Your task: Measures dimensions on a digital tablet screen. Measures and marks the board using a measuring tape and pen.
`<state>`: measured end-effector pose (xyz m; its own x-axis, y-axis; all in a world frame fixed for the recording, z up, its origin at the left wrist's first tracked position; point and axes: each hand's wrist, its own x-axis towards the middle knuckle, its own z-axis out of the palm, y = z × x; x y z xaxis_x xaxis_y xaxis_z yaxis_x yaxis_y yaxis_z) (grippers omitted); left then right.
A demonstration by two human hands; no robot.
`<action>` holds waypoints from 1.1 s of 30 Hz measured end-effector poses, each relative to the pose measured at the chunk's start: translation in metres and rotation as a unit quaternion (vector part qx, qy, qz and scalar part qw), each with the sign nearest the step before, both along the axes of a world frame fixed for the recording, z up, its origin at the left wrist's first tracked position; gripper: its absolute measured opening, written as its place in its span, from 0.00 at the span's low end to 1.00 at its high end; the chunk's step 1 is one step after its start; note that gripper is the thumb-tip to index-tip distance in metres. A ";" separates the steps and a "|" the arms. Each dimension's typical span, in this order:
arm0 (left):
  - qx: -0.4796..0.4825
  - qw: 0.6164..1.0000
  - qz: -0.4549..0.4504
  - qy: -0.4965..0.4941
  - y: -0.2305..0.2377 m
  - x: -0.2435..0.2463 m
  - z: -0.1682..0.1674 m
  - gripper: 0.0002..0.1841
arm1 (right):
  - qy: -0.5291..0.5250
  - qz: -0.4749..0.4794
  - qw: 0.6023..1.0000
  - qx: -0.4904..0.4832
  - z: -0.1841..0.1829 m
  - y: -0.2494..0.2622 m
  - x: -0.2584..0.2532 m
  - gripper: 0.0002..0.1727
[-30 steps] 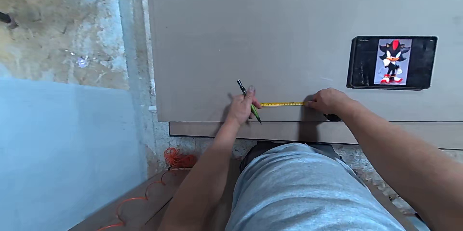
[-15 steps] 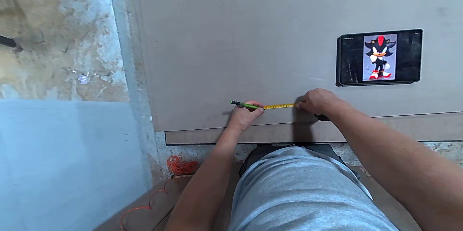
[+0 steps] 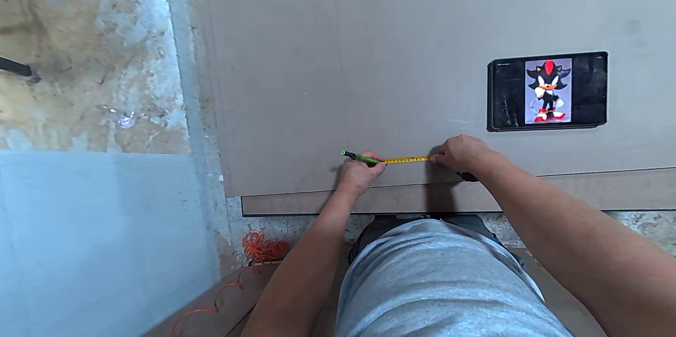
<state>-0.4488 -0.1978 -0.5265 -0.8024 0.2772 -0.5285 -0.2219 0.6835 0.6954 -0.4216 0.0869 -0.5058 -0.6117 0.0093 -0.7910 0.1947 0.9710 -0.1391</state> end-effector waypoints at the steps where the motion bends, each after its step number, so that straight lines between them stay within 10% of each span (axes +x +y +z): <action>1: 0.001 1.000 -0.003 0.001 0.000 0.000 0.000 0.07 | 0.003 0.003 1.000 -0.002 -0.001 0.001 0.000 0.30; 33: -0.020 1.000 -0.020 -0.008 0.004 -0.004 0.004 0.04 | -0.016 -0.043 0.999 -0.022 0.021 -0.002 0.001 0.27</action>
<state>-0.4523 -0.1937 -0.5230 -0.7826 0.2877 -0.5520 -0.2039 0.7194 0.6640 -0.4207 0.0846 -0.4851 -0.5853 0.0252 -0.8104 0.2818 0.9435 -0.1743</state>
